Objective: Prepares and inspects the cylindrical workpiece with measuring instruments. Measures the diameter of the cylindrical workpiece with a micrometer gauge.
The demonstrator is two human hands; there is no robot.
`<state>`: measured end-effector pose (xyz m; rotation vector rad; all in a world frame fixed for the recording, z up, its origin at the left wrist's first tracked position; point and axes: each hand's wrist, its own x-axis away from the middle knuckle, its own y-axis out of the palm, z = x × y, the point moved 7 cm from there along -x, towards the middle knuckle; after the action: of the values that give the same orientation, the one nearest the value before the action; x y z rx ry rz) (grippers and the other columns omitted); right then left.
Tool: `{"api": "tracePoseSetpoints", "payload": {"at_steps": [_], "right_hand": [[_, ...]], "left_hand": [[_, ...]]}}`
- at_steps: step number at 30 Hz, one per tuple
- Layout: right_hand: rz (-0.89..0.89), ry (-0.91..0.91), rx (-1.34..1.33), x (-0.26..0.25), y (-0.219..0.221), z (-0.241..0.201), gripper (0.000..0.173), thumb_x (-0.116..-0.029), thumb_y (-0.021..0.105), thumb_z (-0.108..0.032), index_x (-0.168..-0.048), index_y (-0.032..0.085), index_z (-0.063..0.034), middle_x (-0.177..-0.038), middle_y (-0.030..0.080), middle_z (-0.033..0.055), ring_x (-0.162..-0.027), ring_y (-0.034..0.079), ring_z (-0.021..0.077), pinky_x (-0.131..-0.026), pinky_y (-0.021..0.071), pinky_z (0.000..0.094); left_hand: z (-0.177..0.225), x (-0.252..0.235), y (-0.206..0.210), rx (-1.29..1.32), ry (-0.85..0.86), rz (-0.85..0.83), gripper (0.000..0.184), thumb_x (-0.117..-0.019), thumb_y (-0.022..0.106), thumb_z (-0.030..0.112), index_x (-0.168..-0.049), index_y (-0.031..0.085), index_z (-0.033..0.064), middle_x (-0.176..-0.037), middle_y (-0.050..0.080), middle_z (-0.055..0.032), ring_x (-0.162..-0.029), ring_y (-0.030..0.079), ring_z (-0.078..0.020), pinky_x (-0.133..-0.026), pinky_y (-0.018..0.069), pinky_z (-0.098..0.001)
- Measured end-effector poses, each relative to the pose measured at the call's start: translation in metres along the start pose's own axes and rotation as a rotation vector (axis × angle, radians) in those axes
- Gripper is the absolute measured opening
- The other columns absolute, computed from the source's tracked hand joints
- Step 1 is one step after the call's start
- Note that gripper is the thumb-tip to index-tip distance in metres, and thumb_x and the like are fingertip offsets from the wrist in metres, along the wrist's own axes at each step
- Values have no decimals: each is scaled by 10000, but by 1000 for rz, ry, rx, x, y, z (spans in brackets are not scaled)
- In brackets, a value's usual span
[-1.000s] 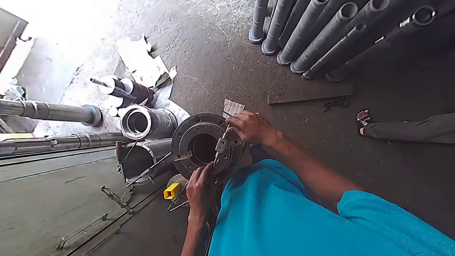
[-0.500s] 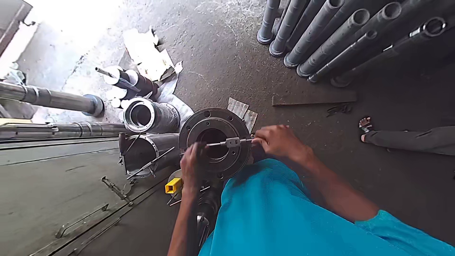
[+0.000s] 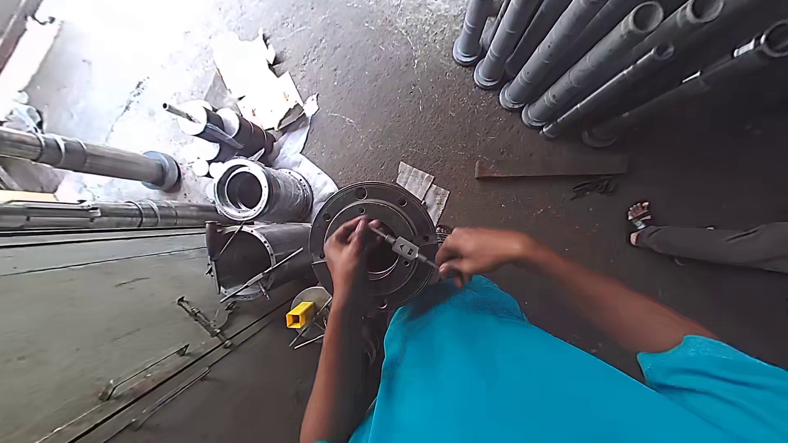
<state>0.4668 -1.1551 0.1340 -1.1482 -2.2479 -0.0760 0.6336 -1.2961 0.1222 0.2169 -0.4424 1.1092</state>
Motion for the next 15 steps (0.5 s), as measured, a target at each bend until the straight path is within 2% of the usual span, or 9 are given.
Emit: {"api": "tracePoseSetpoints", "payload": {"at_steps": [2, 4, 5, 6, 8, 10, 12, 13, 15], "right_hand": [[41, 11, -342, -21, 48, -7, 292, -1084, 504, -187, -1037, 705, 18, -801, 725, 65, -643, 670, 117, -653, 581, 319], [215, 55, -628, -47, 81, -22, 336, -1097, 472, -254, -1112, 694, -3, -836, 728, 42, -630, 650, 93, -626, 569, 296], [300, 69, -742, -57, 89, -35, 342, -1103, 451, -256, -1090, 680, -3, -821, 720, 25, -603, 626, 71, -600, 549, 275], [362, 80, -833, -67, 90, -46, 332, -1104, 436, -224, -1027, 660, 9, -770, 709, 16, -562, 610, 53, -563, 531, 253], [332, 119, -904, -75, 87, -56, 310, -1111, 425, -208, -951, 601, -8, -698, 688, -4, -514, 595, 28, -509, 496, 212], [194, 52, -707, -68, 83, -52, 340, -1117, 431, -253, -1075, 648, 5, -802, 719, 28, -593, 636, 63, -560, 526, 248], [220, -117, -360, -43, 56, -49, 282, -1063, 517, -212, -1072, 727, -24, -851, 742, 55, -696, 679, 121, -693, 571, 358], [352, -236, -225, -27, 35, -52, 248, -1035, 564, -193, -1033, 746, -25, -839, 740, 76, -729, 697, 159, -723, 581, 405], [743, -418, 44, 3, -13, -56, 186, -983, 613, -178, -990, 774, -86, -833, 740, 39, -732, 708, 145, -689, 610, 384]], "left_hand": [[26, -22, 32, -186, 52, -167, 208, -1029, 622, 135, -1162, 714, 3, -983, 775, -98, -847, 765, -185, -792, 653, -361], [46, -29, 76, -487, 122, -349, 166, -1020, 631, 140, -1094, 752, 52, -912, 781, -40, -800, 753, -119, -776, 643, -331], [54, -23, 97, -663, 165, -429, 151, -1014, 637, 161, -1063, 768, 104, -884, 780, 3, -786, 742, -90, -771, 624, -335], [61, -13, 111, -795, 225, -497, 149, -1002, 639, 160, -1059, 774, 130, -865, 772, 5, -760, 725, -112, -742, 594, -386], [69, 10, 110, -883, 339, -558, 171, -998, 647, 127, -1135, 750, 133, -889, 760, -41, -729, 710, -189, -683, 565, -454], [66, 19, 79, -854, 449, -500, 255, -1009, 629, 138, -1248, 714, 161, -1016, 765, -37, -782, 718, -170, -704, 582, -436], [57, 22, 39, -781, 520, -368, 274, -1032, 591, 197, -1286, 687, 160, -1154, 758, 19, -966, 735, -76, -854, 623, -354], [48, 28, 17, -734, 501, -319, 275, -1037, 576, 218, -1275, 686, 135, -1172, 750, 20, -1017, 724, -71, -902, 616, -346], [21, 53, -18, -669, 400, -288, 305, -1028, 590, 275, -1233, 698, 77, -1101, 760, -9, -970, 730, -91, -878, 621, -345]]}}
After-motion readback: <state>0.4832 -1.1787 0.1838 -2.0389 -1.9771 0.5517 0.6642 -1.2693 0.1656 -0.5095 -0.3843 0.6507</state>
